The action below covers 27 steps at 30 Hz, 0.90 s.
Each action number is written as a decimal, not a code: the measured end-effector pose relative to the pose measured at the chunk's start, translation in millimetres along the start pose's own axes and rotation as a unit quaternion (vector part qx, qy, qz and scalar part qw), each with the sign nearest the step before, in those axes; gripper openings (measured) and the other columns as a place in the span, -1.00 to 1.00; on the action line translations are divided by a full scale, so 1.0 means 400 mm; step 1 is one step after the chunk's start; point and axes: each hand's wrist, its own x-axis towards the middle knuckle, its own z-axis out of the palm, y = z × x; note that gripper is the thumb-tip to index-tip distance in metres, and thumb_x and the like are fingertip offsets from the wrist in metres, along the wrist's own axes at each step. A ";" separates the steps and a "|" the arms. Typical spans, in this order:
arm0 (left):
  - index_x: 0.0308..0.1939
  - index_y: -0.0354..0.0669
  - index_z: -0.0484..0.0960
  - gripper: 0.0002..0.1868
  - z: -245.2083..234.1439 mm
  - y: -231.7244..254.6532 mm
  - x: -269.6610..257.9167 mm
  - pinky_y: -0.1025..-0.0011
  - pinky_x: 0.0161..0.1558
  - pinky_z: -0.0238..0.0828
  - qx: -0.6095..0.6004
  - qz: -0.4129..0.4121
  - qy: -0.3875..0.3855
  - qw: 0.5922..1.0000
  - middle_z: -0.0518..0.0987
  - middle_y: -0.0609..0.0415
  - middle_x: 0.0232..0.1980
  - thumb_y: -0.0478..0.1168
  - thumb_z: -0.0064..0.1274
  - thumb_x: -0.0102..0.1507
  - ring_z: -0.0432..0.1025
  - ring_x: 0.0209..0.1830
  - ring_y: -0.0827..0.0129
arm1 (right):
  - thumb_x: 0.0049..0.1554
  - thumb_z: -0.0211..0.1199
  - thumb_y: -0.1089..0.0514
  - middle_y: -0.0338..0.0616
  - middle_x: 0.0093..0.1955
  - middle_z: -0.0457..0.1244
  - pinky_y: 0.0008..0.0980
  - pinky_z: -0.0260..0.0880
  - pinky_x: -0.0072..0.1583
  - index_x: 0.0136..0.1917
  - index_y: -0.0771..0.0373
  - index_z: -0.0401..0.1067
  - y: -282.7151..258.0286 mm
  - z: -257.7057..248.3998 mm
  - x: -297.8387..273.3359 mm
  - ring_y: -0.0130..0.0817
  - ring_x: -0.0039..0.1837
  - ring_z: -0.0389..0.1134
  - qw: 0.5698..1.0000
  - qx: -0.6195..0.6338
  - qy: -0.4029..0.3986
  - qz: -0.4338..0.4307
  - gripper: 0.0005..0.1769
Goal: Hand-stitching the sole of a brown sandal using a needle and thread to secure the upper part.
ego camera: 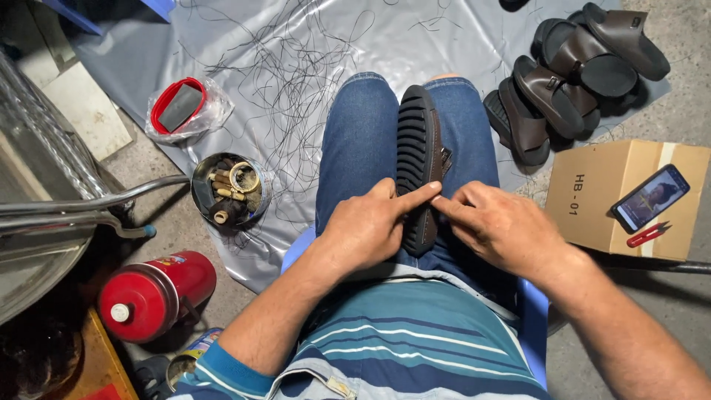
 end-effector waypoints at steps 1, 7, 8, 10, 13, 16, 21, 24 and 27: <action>0.21 0.20 0.32 -0.41 0.014 -0.009 0.004 0.00 -0.37 0.40 0.002 0.002 -0.002 1.000 0.40 -0.07 -0.36 -0.37 -0.24 0.11 0.42 -0.44 -0.20 | -0.06 0.15 0.13 -0.28 -0.19 0.23 -0.20 0.38 -0.18 0.00 -0.07 0.39 0.009 -0.041 -0.002 -0.20 -0.17 0.33 1.000 0.001 0.003 0.003 -0.70; 0.18 0.33 0.33 -0.56 0.069 -0.041 0.020 0.08 -0.33 0.36 0.000 0.014 0.041 0.999 0.35 0.19 -0.09 -0.02 -0.14 0.20 0.44 -0.24 0.12 | -0.04 0.04 -0.03 -0.47 -0.15 0.13 -0.22 0.40 -0.30 0.29 -0.54 0.10 0.083 -0.080 -0.065 -0.45 -0.10 0.25 0.974 -0.102 -0.148 0.140 -0.37; 0.15 0.30 0.35 -0.55 0.078 -0.037 0.020 0.12 -0.39 0.39 -0.011 0.018 0.085 0.996 0.34 0.19 -0.05 0.01 -0.06 0.16 0.44 -0.24 0.20 | -0.02 0.02 -0.01 -0.46 -0.14 0.13 -0.22 0.37 -0.29 0.30 -0.52 0.09 0.080 -0.078 -0.066 -0.44 -0.11 0.24 0.978 -0.074 -0.142 0.134 -0.37; 0.12 0.26 0.38 -0.53 0.094 -0.027 0.025 0.15 -0.45 0.42 -0.019 0.025 0.128 0.991 0.34 0.20 -0.02 0.04 0.02 0.12 0.44 -0.24 0.27 | -0.01 -0.01 0.01 -0.46 -0.13 0.13 -0.22 0.34 -0.29 0.31 -0.49 0.09 0.076 -0.074 -0.066 -0.44 -0.12 0.23 0.982 -0.046 -0.132 0.127 -0.38; 0.07 0.25 0.42 -0.56 0.120 -0.018 0.037 0.13 -0.58 0.41 0.008 0.024 0.137 0.990 0.31 0.18 -0.11 0.05 0.03 0.11 0.41 -0.37 0.26 | -0.01 0.00 0.04 -0.44 -0.15 0.15 -0.28 0.32 -0.27 0.30 -0.46 0.12 0.068 -0.072 -0.063 -0.45 -0.12 0.22 0.985 -0.017 -0.114 0.132 -0.39; -0.20 0.25 0.55 -0.85 0.147 -0.031 0.045 0.26 -0.58 0.36 -0.019 0.040 0.181 0.982 0.31 0.26 -0.27 -0.05 0.03 0.14 0.38 -0.44 0.39 | 0.01 -0.03 0.01 -0.39 -0.22 0.22 -0.24 0.29 -0.16 0.30 -0.46 0.13 0.051 -0.065 -0.057 -0.36 -0.15 0.27 0.981 0.022 -0.124 0.149 -0.42; -0.35 0.14 0.66 -0.92 0.165 -0.078 0.055 0.46 -0.26 0.36 -0.226 0.016 0.203 0.952 0.40 0.17 -0.42 -0.14 0.15 0.07 0.43 -0.34 0.32 | -0.02 0.21 0.03 -0.34 -0.47 0.29 -0.40 0.34 -0.24 -0.08 -0.13 0.46 -0.003 0.042 0.003 -0.34 -0.30 0.37 0.958 0.240 0.092 0.125 -0.82; -0.33 0.11 0.67 -0.90 0.144 -0.085 0.023 0.49 -0.22 0.34 -0.252 0.002 0.207 0.946 0.42 0.17 -0.41 -0.16 0.17 0.06 0.39 -0.33 0.38 | -0.03 0.15 -0.02 -0.39 -0.51 0.30 -0.39 0.34 -0.20 -0.29 -0.09 0.42 -0.005 0.044 -0.009 -0.36 -0.30 0.38 0.952 0.272 0.004 0.141 -0.93; -0.30 0.14 0.62 -0.91 0.133 -0.042 -0.023 0.31 -0.24 0.41 -0.152 0.052 0.239 0.958 0.42 0.16 -0.15 -0.14 0.10 0.11 0.44 -0.22 0.17 | 0.06 0.11 -0.05 -0.27 -0.33 0.27 -0.30 0.36 -0.24 -0.27 -0.04 0.43 -0.006 0.020 -0.011 -0.24 -0.25 0.34 0.985 0.107 0.112 0.082 -0.85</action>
